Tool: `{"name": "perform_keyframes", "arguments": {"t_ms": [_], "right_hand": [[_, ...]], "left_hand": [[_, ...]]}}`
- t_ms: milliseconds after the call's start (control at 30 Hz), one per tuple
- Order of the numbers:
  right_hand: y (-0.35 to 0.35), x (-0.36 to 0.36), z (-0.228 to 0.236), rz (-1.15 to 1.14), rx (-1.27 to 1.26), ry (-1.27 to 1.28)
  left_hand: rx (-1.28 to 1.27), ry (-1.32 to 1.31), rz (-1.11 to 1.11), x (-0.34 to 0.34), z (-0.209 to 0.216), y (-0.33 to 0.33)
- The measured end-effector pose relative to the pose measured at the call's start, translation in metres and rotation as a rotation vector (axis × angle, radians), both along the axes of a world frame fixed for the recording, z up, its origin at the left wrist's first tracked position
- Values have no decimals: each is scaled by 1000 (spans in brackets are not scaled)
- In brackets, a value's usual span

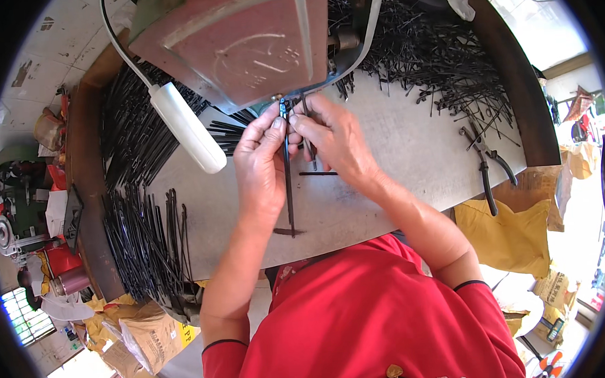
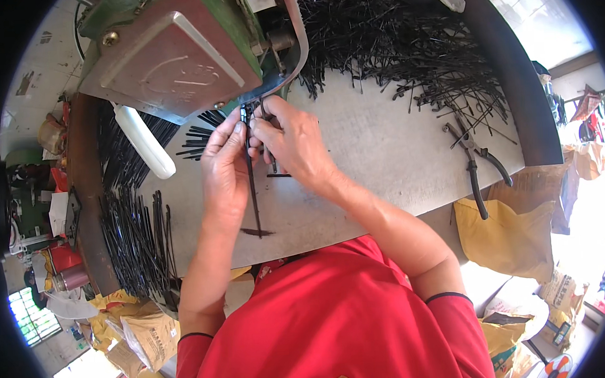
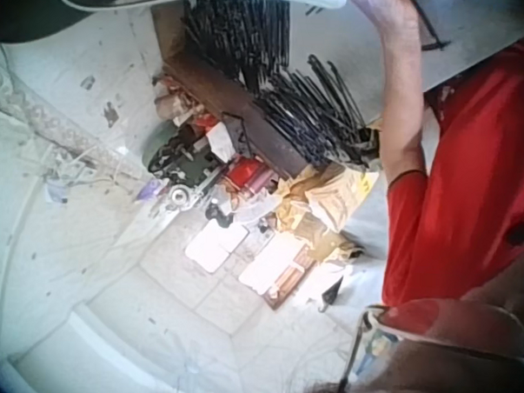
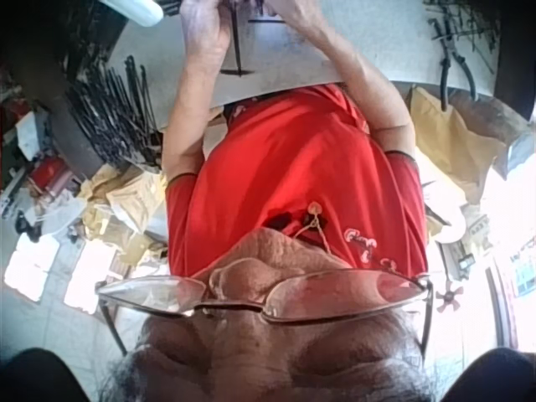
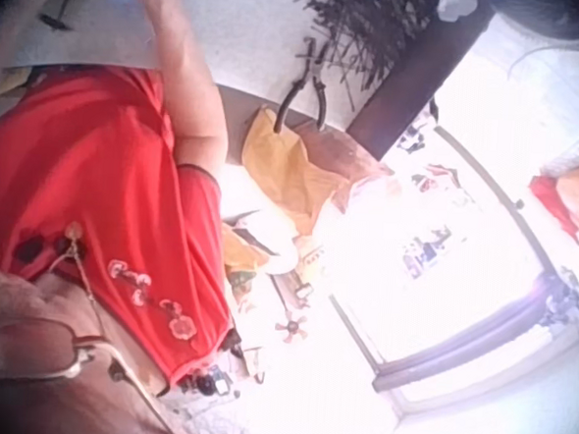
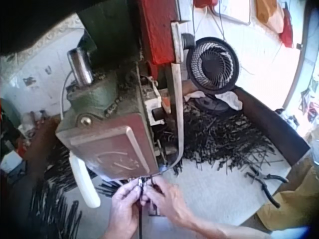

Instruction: The person repeatedly feeds thin black metal rods into a manual bending machine. They use both hands to position the rods and operate the machine's lever to bend them into a hook shape. The finished bent rods are dropped onto a pile on the workbench.

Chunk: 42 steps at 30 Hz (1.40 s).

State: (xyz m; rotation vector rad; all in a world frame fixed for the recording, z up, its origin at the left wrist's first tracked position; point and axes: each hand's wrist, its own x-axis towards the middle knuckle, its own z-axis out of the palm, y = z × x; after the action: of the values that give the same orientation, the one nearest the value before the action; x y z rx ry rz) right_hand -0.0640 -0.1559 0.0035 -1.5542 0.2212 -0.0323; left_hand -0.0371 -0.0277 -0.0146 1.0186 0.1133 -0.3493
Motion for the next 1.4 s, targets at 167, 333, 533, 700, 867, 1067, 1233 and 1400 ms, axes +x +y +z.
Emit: {"name": "perform_keyframes", "arguments": {"t_ms": [167, 333, 533, 700, 867, 1067, 1233, 1400], "right_hand": [[-5, 4, 5, 45, -175, 0], [-10, 8, 7, 106, -183, 33], [-8, 0, -2, 83, 84, 104], [-5, -3, -2, 47, 84, 67], [-3, -3, 0, -5, 61, 17], [-4, -1, 1, -15, 84, 30], [0, -3, 4, -15, 130, 30], [0, -2, 0, -36, 151, 42]], "left_hand": [[74, 61, -221, 23, 9, 23], [177, -8, -199, 19, 12, 20], [238, -52, -95, -8, 12, 10], [227, -82, -68, -11, 20, 3], [191, -97, -79, -2, 13, 5], [199, -84, -97, 0, 14, 9], [206, -74, -103, 1, 16, 9], [221, -74, -113, 2, 19, 10]]}}
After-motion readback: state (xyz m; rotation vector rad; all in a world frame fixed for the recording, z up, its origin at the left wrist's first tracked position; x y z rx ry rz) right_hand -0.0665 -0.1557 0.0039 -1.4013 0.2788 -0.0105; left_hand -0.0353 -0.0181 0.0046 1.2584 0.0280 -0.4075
